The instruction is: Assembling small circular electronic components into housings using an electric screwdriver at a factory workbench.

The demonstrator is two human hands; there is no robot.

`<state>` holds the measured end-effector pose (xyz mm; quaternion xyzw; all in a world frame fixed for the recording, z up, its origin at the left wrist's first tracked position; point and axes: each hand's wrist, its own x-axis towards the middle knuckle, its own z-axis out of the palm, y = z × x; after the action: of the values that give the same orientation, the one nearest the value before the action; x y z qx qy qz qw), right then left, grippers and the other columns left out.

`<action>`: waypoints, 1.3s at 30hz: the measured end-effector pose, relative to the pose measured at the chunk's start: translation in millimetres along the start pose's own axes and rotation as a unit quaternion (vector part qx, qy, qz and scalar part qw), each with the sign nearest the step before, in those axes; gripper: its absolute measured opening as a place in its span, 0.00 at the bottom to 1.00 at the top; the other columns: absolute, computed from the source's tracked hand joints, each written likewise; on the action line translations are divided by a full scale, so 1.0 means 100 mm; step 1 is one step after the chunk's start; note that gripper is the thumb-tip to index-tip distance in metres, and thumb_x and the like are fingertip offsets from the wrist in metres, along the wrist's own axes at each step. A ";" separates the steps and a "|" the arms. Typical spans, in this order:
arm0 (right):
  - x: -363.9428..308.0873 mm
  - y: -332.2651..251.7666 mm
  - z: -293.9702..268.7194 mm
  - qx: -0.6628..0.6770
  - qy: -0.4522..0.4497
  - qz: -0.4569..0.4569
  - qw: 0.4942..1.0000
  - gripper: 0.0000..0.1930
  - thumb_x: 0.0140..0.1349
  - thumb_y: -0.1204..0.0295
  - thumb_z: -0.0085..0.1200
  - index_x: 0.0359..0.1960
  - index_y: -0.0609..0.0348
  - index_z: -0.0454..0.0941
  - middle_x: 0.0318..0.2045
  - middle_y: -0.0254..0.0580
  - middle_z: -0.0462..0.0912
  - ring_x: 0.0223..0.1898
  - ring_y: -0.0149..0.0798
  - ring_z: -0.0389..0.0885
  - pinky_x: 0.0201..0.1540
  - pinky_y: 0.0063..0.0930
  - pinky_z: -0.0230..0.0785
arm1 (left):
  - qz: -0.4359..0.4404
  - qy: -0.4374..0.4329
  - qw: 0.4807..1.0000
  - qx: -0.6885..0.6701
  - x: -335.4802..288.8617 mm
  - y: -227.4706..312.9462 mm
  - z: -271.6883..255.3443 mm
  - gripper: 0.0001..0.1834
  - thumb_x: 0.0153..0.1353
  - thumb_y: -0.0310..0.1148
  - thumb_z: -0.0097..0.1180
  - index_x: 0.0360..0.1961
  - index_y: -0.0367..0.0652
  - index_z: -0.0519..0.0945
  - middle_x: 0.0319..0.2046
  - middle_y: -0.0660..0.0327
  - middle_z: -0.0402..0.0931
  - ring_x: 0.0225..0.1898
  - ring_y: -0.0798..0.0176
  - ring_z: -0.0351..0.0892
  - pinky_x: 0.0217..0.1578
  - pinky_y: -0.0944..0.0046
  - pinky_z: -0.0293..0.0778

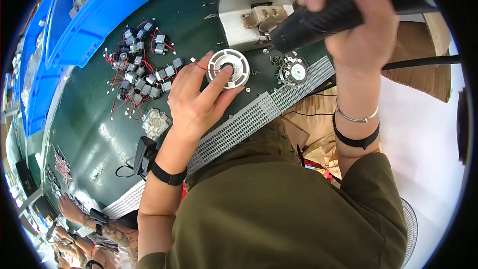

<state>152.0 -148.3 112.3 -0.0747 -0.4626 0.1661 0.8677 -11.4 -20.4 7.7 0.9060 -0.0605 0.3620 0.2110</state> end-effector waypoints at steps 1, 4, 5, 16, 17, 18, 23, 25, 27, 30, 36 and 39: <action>0.02 -0.08 0.22 -0.165 0.066 0.060 0.982 0.20 0.54 0.75 0.53 0.46 0.72 0.63 0.21 0.46 0.75 0.17 0.39 0.75 0.23 0.28 0.71 | -0.010 0.005 1.000 -0.007 -0.02 -0.03 -0.02 0.20 0.35 0.36 0.72 0.34 0.47 0.82 0.42 0.53 0.76 0.33 0.54 0.76 0.36 0.59 0.75; 0.08 -0.09 0.51 -0.373 0.084 0.105 0.918 0.25 0.59 0.65 0.51 0.50 0.73 0.60 0.22 0.47 0.76 0.22 0.40 0.78 0.26 0.30 0.73 | -0.013 0.010 1.000 -0.007 0.00 -0.02 -0.04 0.20 0.35 0.35 0.72 0.34 0.47 0.82 0.40 0.54 0.76 0.32 0.55 0.76 0.35 0.59 0.74; 0.08 -0.05 0.57 -0.356 0.096 0.121 0.922 0.25 0.59 0.65 0.51 0.50 0.73 0.59 0.22 0.46 0.75 0.22 0.40 0.78 0.27 0.30 0.72 | -0.012 0.010 1.000 -0.007 -0.01 -0.03 -0.03 0.20 0.36 0.35 0.71 0.34 0.47 0.82 0.40 0.55 0.76 0.31 0.56 0.76 0.34 0.60 0.74; 0.10 0.39 0.19 0.176 0.047 0.135 0.974 0.21 0.58 0.71 0.51 0.48 0.72 0.61 0.20 0.45 0.73 0.19 0.38 0.74 0.27 0.30 0.70 | -0.021 0.008 1.000 0.003 -0.01 -0.02 -0.03 0.19 0.37 0.38 0.70 0.34 0.49 0.82 0.41 0.56 0.76 0.30 0.57 0.75 0.36 0.60 0.74; 0.10 0.40 0.17 0.170 0.030 0.120 0.978 0.21 0.57 0.71 0.52 0.48 0.72 0.61 0.20 0.44 0.73 0.18 0.38 0.74 0.26 0.30 0.71 | -0.022 0.009 1.000 0.004 -0.01 -0.02 -0.03 0.19 0.37 0.38 0.70 0.34 0.49 0.82 0.41 0.56 0.76 0.30 0.57 0.75 0.36 0.60 0.74; 0.10 0.40 0.16 0.171 0.030 0.121 0.977 0.21 0.57 0.71 0.52 0.48 0.72 0.61 0.20 0.44 0.73 0.18 0.38 0.74 0.26 0.30 0.71 | -0.023 0.008 1.000 0.002 -0.01 -0.02 -0.03 0.19 0.37 0.38 0.70 0.34 0.49 0.82 0.41 0.56 0.76 0.30 0.57 0.75 0.36 0.60 0.74; 0.10 0.34 0.16 0.050 0.009 0.162 0.986 0.21 0.58 0.70 0.51 0.50 0.69 0.62 0.23 0.43 0.73 0.23 0.37 0.73 0.31 0.32 0.69 | -0.028 0.008 1.000 0.000 -0.04 -0.04 -0.04 0.20 0.37 0.38 0.70 0.35 0.50 0.82 0.41 0.56 0.76 0.31 0.57 0.76 0.37 0.59 0.74; 0.10 0.30 0.17 0.005 -0.002 0.176 0.984 0.21 0.58 0.70 0.50 0.51 0.68 0.62 0.25 0.42 0.72 0.24 0.37 0.73 0.32 0.32 0.68 | -0.036 -0.005 0.999 -0.003 -0.04 -0.02 -0.07 0.20 0.38 0.38 0.70 0.36 0.50 0.82 0.42 0.55 0.76 0.32 0.56 0.76 0.37 0.58 0.74; 0.08 0.23 0.19 -0.038 -0.016 0.188 0.981 0.22 0.59 0.70 0.50 0.52 0.67 0.62 0.26 0.42 0.72 0.26 0.36 0.72 0.34 0.33 0.67 | -0.038 0.000 0.999 -0.007 -0.07 -0.01 -0.06 0.20 0.38 0.38 0.70 0.36 0.50 0.82 0.42 0.55 0.76 0.33 0.55 0.76 0.38 0.58 0.74; 0.06 0.13 0.20 -0.100 -0.037 0.202 0.974 0.22 0.59 0.69 0.49 0.53 0.66 0.62 0.28 0.41 0.71 0.28 0.36 0.72 0.36 0.34 0.66 | -0.043 -0.004 0.999 -0.031 -0.09 0.00 -0.05 0.20 0.40 0.40 0.69 0.37 0.50 0.81 0.42 0.52 0.76 0.35 0.54 0.77 0.40 0.55 0.73; 0.06 -0.04 0.12 -0.254 -0.060 0.239 0.935 0.23 0.60 0.68 0.48 0.56 0.63 0.62 0.33 0.39 0.71 0.33 0.35 0.71 0.42 0.36 0.63 | -0.033 0.007 0.999 -0.035 0.03 0.03 0.03 0.20 0.35 0.33 0.71 0.34 0.46 0.82 0.40 0.55 0.77 0.33 0.56 0.77 0.34 0.60 0.74; 0.05 0.01 0.11 -0.277 -0.014 0.233 0.932 0.25 0.59 0.65 0.44 0.58 0.59 0.59 0.31 0.38 0.69 0.31 0.32 0.68 0.40 0.34 0.61 | -0.035 0.006 0.999 -0.033 0.07 -0.01 0.03 0.20 0.35 0.34 0.72 0.34 0.46 0.81 0.41 0.55 0.77 0.32 0.56 0.77 0.33 0.61 0.74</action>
<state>145.6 -145.9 121.8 -0.4154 -0.4723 0.2295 0.7428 -3.8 -20.4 10.2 0.8980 -0.0393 0.3572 0.2540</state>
